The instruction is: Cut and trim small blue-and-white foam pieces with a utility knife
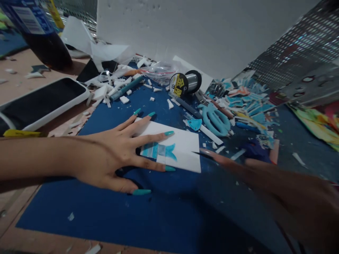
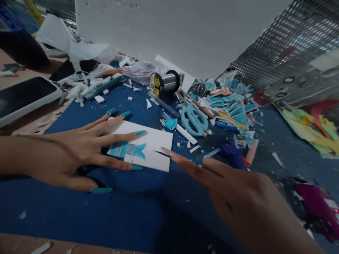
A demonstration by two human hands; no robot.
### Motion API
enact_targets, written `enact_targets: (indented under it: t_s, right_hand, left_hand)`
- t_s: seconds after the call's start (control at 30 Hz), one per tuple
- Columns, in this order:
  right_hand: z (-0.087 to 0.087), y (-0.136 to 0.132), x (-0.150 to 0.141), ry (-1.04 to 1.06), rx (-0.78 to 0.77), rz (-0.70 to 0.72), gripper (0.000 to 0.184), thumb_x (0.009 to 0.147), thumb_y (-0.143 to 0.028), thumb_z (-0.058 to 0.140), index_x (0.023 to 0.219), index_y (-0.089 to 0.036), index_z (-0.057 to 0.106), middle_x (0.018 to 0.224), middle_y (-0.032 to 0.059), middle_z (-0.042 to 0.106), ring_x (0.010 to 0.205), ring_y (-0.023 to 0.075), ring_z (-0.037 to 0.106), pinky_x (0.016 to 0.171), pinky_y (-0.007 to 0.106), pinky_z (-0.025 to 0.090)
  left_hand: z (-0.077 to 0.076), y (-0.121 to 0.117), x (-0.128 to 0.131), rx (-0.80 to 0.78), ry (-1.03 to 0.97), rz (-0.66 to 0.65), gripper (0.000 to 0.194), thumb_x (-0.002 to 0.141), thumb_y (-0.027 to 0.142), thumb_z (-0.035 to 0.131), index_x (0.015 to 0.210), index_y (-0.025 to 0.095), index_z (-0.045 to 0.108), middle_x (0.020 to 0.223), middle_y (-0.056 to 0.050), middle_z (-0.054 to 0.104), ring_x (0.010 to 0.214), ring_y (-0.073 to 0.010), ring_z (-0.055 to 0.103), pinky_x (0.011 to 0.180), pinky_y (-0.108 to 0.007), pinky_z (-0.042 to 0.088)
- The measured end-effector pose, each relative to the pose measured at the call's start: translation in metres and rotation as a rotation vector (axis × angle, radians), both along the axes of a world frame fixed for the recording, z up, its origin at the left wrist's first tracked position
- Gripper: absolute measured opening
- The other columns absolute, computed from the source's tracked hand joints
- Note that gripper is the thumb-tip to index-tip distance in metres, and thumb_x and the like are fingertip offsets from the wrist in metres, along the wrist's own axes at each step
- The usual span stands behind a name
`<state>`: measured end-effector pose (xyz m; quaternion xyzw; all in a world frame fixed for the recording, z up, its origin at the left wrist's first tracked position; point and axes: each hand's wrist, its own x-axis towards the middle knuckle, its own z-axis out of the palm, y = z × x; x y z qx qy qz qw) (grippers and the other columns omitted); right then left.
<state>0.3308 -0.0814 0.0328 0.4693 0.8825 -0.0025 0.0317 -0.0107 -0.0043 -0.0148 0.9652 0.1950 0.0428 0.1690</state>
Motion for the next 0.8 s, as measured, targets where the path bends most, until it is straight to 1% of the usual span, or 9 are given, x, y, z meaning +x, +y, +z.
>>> enact_targets:
  t_s: [0.03,0.07,0.1,0.13,0.23,0.33,0.43,0.57,0.8]
  right_hand:
    - [0.001,0.006,-0.005,0.066,-0.046,-0.002,0.070,0.090,-0.007,0.033,0.145,-0.050,0.024,0.072,-0.0024,0.063,0.053,0.0142,0.062,0.049,0.022,0.046]
    - [0.000,0.013,-0.011,0.107,-0.071,0.009,0.067,0.092,-0.008,0.033,0.144,-0.050,0.028,0.062,-0.0047,0.056,0.048,0.0126,0.058,0.049,0.021,0.044]
    - [-0.001,0.020,-0.016,0.109,-0.074,0.025,0.064,0.092,-0.009,0.034,0.143,-0.048,0.031,0.059,-0.0053,0.052,0.044,0.0121,0.053,0.047,0.021,0.041]
    - [-0.003,0.028,-0.021,0.117,-0.074,0.053,0.063,0.092,-0.008,0.034,0.143,-0.046,0.034,0.061,-0.0047,0.053,0.046,0.0124,0.053,0.047,0.021,0.038]
    - [-0.010,0.049,-0.031,0.244,-0.169,0.192,0.055,0.093,-0.009,0.033,0.141,-0.033,0.043,0.066,-0.0016,0.056,0.056,0.0125,0.054,0.054,0.022,0.039]
    - [-0.015,0.065,-0.034,0.168,-0.162,0.300,0.053,0.092,-0.009,0.033,0.138,-0.030,0.050,0.068,0.0001,0.057,0.056,0.0118,0.051,0.052,0.021,0.035]
    - [-0.015,0.072,-0.034,0.047,-0.112,0.333,0.059,0.089,-0.004,0.033,0.138,-0.032,0.049,0.066,-0.0005,0.055,0.051,0.0112,0.044,0.048,0.020,0.029]
    - [-0.016,0.074,-0.030,-0.015,-0.040,0.375,0.067,0.084,0.000,0.033,0.141,-0.034,0.044,0.069,-0.0002,0.056,0.049,0.0110,0.040,0.046,0.021,0.023]
    - [-0.021,0.079,-0.031,-0.055,0.008,0.425,0.073,0.081,0.003,0.033,0.143,-0.034,0.039,0.065,-0.0018,0.052,0.046,0.0109,0.033,0.045,0.022,0.017]
  left_hand:
    - [0.000,-0.001,-0.001,0.004,-0.012,-0.010,0.060,0.084,0.055,0.057,0.138,0.053,0.034,0.159,0.007,0.010,0.140,-0.0511,0.005,0.103,-0.077,0.006]
    - [-0.001,0.000,-0.001,0.006,-0.019,-0.024,0.059,0.084,0.054,0.058,0.138,0.054,0.034,0.159,0.007,0.011,0.141,-0.0503,0.005,0.103,-0.077,0.007]
    - [0.000,0.000,-0.002,0.008,-0.023,-0.038,0.059,0.085,0.053,0.058,0.139,0.054,0.033,0.159,0.005,0.013,0.141,-0.0495,0.004,0.103,-0.077,0.008]
    - [0.000,0.001,-0.003,0.008,-0.024,-0.052,0.060,0.085,0.053,0.057,0.139,0.054,0.032,0.159,0.004,0.014,0.141,-0.0488,0.004,0.103,-0.077,0.010]
    - [0.001,0.003,-0.003,0.007,-0.003,-0.080,0.061,0.085,0.055,0.056,0.140,0.054,0.028,0.158,0.000,0.016,0.142,-0.0473,0.001,0.102,-0.077,0.013]
    - [0.002,0.003,-0.003,0.002,0.014,-0.080,0.066,0.083,0.061,0.055,0.142,0.054,0.025,0.159,-0.001,0.013,0.142,-0.0474,0.000,0.103,-0.077,0.012]
    - [0.001,0.003,-0.002,-0.007,0.011,-0.057,0.070,0.081,0.062,0.057,0.142,0.053,0.025,0.160,0.003,0.002,0.141,-0.0493,0.001,0.103,-0.077,0.007]
    - [0.002,0.006,0.000,-0.039,0.065,-0.115,0.070,0.083,0.061,0.054,0.144,0.050,0.022,0.160,0.003,-0.004,0.139,-0.0509,-0.006,0.100,-0.079,0.002]
    - [0.005,0.001,0.002,-0.002,0.087,-0.050,0.069,0.082,0.061,0.056,0.143,0.051,0.025,0.160,0.005,0.000,0.141,-0.0478,-0.002,0.103,-0.076,0.003]
